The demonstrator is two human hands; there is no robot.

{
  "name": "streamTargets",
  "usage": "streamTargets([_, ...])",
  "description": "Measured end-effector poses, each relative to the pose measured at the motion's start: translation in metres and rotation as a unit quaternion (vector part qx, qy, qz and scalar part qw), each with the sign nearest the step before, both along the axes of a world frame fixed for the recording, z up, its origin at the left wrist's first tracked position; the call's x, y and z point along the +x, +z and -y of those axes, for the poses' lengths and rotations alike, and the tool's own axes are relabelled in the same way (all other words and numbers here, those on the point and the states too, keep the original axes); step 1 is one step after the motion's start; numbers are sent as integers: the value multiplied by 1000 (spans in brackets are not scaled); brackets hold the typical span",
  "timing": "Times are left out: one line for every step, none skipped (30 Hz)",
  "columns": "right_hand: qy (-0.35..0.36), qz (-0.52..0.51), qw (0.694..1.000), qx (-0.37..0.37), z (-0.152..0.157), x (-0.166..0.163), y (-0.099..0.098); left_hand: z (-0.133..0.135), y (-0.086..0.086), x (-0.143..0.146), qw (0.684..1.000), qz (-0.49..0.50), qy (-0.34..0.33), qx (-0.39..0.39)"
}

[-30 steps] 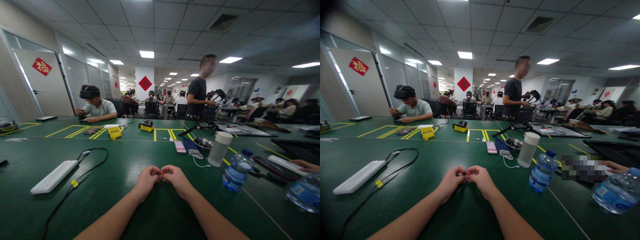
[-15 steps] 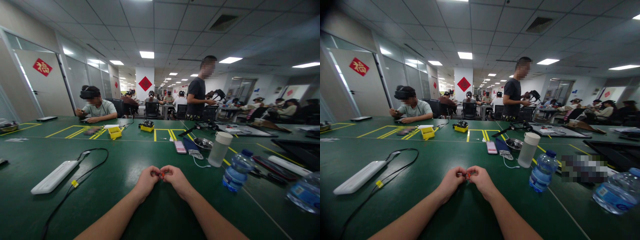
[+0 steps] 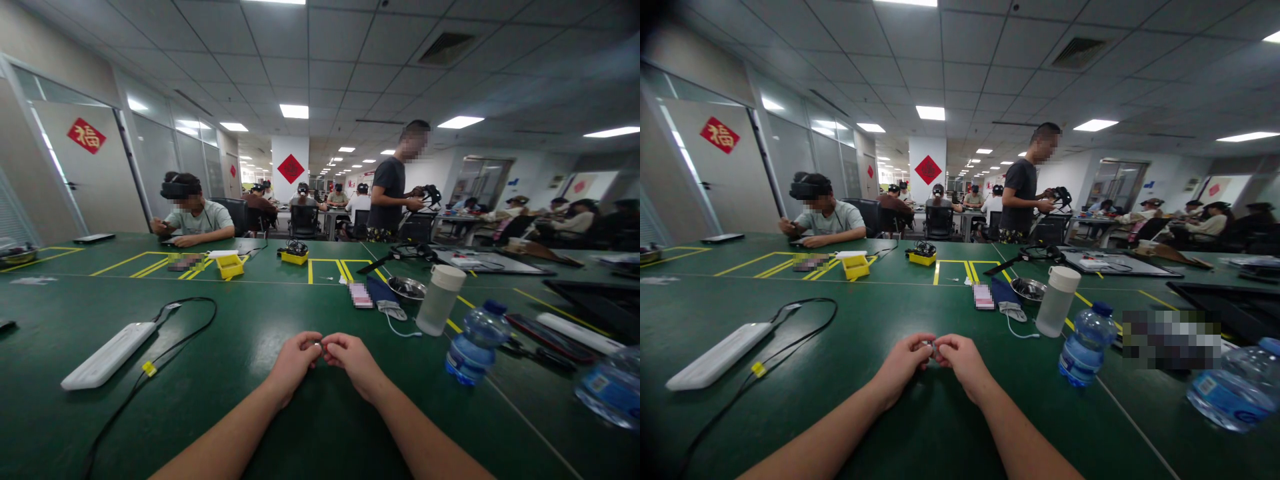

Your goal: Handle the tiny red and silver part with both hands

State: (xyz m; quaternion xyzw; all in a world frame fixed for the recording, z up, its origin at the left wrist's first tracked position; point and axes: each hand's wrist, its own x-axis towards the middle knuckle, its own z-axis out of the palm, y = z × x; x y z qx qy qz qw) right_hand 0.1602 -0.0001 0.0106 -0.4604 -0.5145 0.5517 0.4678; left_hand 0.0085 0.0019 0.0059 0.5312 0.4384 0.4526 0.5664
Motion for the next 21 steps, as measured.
streamTargets([0,4,1000,5,0,0,0,0,0,0,1000,-3,0,-1])
streamTargets([-1,9,1000,10,0,0,0,0,0,-1,1000,-2,-1,-1])
streamTargets([-2,14,1000,15,0,0,-1,-1,-1,-1,1000,3,-3,-2])
streamTargets([-3,17,1000,20,0,0,-2,-1,-2,-2,1000,15,-4,-5])
streamTargets([-3,17,1000,22,0,0,-3,-2,-3,-2,999,31,-4,-11])
streamTargets([-2,14,1000,23,-1,1,-4,-3,-5,-3,998,51,-5,-22])
streamTargets([-1,8,1000,22,-1,1,-4,-3,-6,-3,997,73,-7,-35])
streamTargets([0,0,1000,19,-1,1,-5,-3,-7,-4,994,96,-11,-48])
streamTargets([2,-8,1000,15,-1,2,-6,-4,-7,-4,991,117,-16,-59])
streamTargets([2,-15,1000,11,-2,2,-6,-4,-8,-4,988,135,-20,-69])
streamTargets([2,-20,1000,7,-2,2,-7,-4,-8,-5,986,148,-25,-75])
streamTargets([0,-24,1000,4,-2,2,-7,-4,-9,-5,984,157,-30,-79])
streamTargets([-2,-27,1000,2,-2,3,-7,-5,-9,-5,983,162,-34,-81])
streamTargets([-5,-31,999,0,-3,3,-7,-5,-9,-5,982,163,-38,-81])
streamTargets([-8,-37,999,-1,-3,3,-7,-5,-10,-5,983,163,-41,-80])
streamTargets([-9,-43,999,-3,-3,3,-7,-5,-10,-5,983,161,-43,-79])
streamTargets([-9,-49,999,-2,-3,3,-7,-5,-10,-5,983,160,-44,-79])
streamTargets([-7,-54,998,0,-3,3,-8,-5,-9,-5,983,159,-43,-80])
streamTargets([-4,-58,998,2,-4,3,-8,-5,-9,-5,983,161,-42,-82])
streamTargets([-2,-59,998,5,-4,3,-8,-5,-8,-4,982,163,-41,-85])
streamTargets([-2,-58,998,6,-4,3,-9,-4,-7,-4,982,165,-38,-87])
